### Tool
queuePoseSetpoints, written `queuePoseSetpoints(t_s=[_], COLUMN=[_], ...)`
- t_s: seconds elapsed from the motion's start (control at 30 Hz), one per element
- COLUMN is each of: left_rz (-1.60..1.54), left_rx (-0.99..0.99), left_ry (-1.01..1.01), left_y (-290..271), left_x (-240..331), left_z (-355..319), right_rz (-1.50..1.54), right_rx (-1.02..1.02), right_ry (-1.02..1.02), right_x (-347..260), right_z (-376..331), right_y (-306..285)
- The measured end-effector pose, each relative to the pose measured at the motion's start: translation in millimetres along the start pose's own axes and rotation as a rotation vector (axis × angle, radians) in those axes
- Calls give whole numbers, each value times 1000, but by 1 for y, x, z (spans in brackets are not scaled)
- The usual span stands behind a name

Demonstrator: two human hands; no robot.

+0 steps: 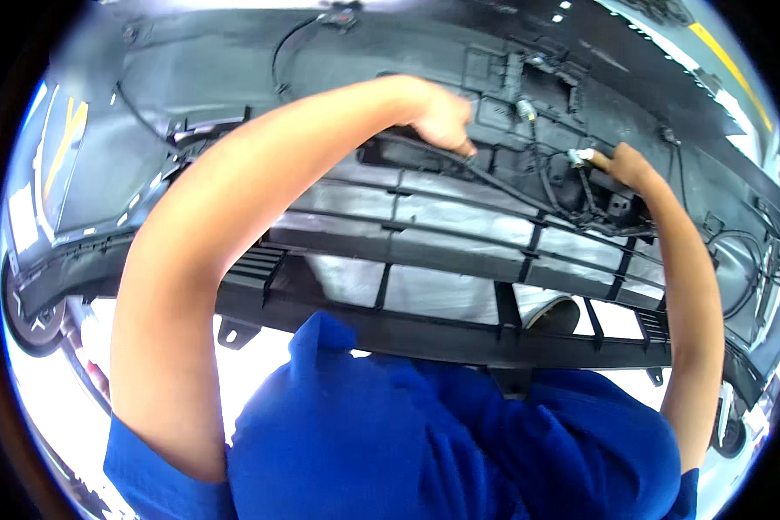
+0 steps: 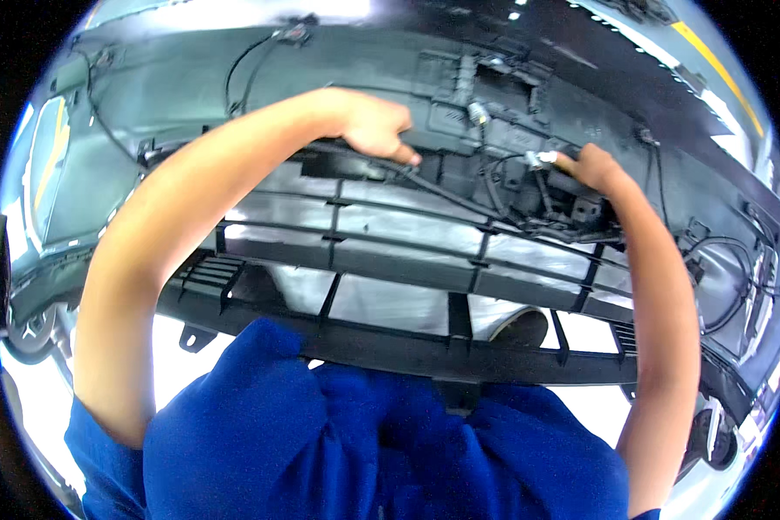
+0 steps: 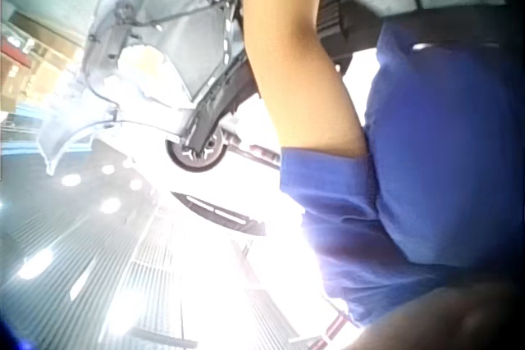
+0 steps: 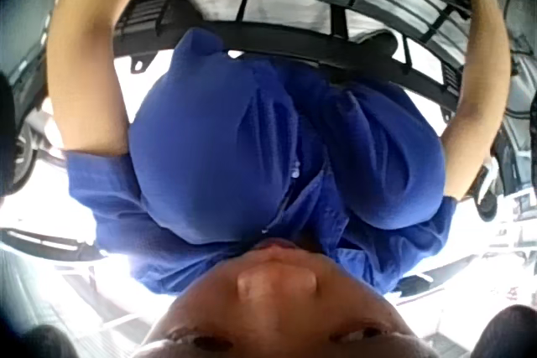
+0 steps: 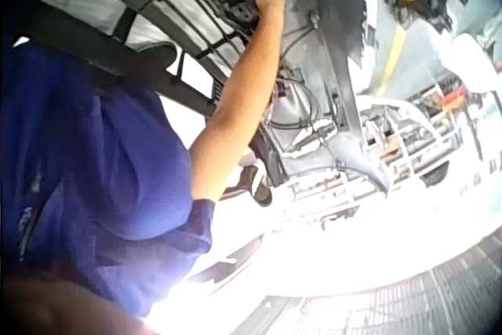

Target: The person assembles a car bumper by hand, routing and securing wiring harnesses, attaching a plastic grille frame, and fastening clips and fasteners to the bumper's interior structure. The person works on the bumper while it is laid flat on a workshop floor.

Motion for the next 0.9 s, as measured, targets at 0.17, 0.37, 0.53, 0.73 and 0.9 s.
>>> queuePoseSetpoints(t_s=[0.17,0.37,0.53,0.73,0.9], left_rz=[-53,-88,-184,-166,-327], left_rx=[-13,-54,-20,17,56], left_ry=[-26,-85,-77,-74,-139], left_y=[4,2,-2,3,-10], left_x=[-2,-1,-2,-6,-16], left_z=[4,1,0,-2,-9], right_rz=[63,151,151,205,213], right_rx=[-24,-91,-98,-99,-92], right_ry=[96,125,136,150,156], right_x=[7,4,9,2,4], right_z=[-5,-8,-10,-15,-14], right_y=[0,0,0,-3,-2])
Point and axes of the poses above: each hand's wrist, its own z-axis towards the middle knuckle, its own y-axis out of the palm, x = y × z, the point moved 6 cm from there along z, towards the middle knuckle, and after that the axes turned 4 degrees about x, right-handed, at the moved point
